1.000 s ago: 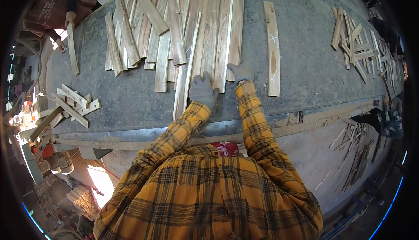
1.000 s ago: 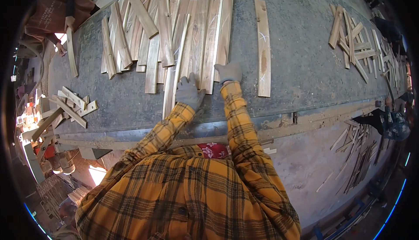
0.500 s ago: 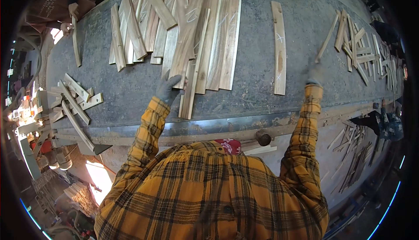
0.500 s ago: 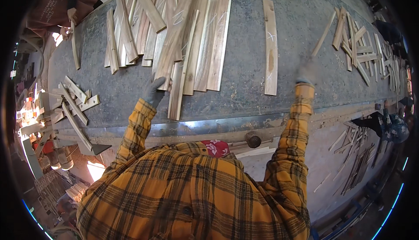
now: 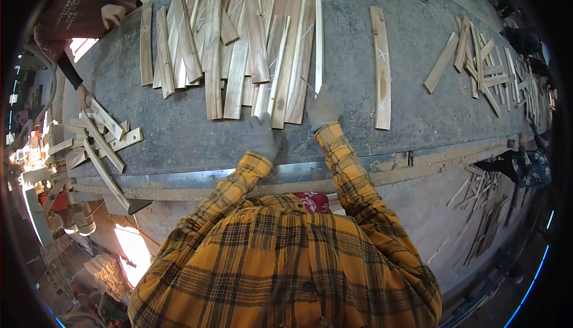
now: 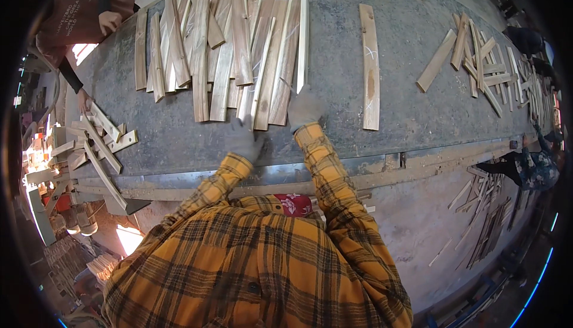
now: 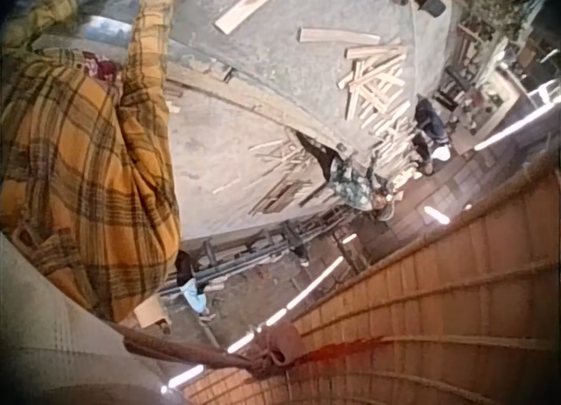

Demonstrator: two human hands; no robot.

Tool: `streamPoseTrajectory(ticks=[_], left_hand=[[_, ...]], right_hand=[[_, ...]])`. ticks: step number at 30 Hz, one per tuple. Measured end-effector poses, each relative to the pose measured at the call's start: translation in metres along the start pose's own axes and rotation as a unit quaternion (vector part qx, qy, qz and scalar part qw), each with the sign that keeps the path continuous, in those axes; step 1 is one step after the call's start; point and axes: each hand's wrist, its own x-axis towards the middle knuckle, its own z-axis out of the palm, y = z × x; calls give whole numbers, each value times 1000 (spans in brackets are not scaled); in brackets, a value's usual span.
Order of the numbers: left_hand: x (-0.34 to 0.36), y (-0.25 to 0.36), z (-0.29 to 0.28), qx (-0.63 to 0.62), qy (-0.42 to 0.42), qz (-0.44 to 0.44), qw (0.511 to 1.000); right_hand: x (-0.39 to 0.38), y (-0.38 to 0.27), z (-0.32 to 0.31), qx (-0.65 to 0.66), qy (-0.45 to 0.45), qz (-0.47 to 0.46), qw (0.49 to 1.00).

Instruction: The person uses a chisel to carve and shape small wooden planks on a workbench. They repeatedly pick up planks, scrape the surface with the tool, and place them back down. The person works on multiple planks throughout the clip, focusing on smoothing or shaping the wood.

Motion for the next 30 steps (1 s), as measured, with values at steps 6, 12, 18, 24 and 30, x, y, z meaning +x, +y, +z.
streamPoseTrajectory(ticks=[6, 12, 18, 24, 30], left_hand=[[35, 60, 30, -41, -14, 45, 998], [76, 88, 40, -104, -41, -94, 989], [82, 100, 38, -82, -43, -103, 990], [80, 63, 6, -133, -111, 7, 985], [42, 19, -21, -676, -338, -3, 654]], right_hand=[[-1, 60, -32, -115, 166, -74, 977], [3, 154, -93, -255, 237, -65, 935], [5, 213, -134, -362, 343, -53, 865], [10, 236, -147, -322, 312, 29, 894], [65, 296, -173, -223, 306, 165, 911]])
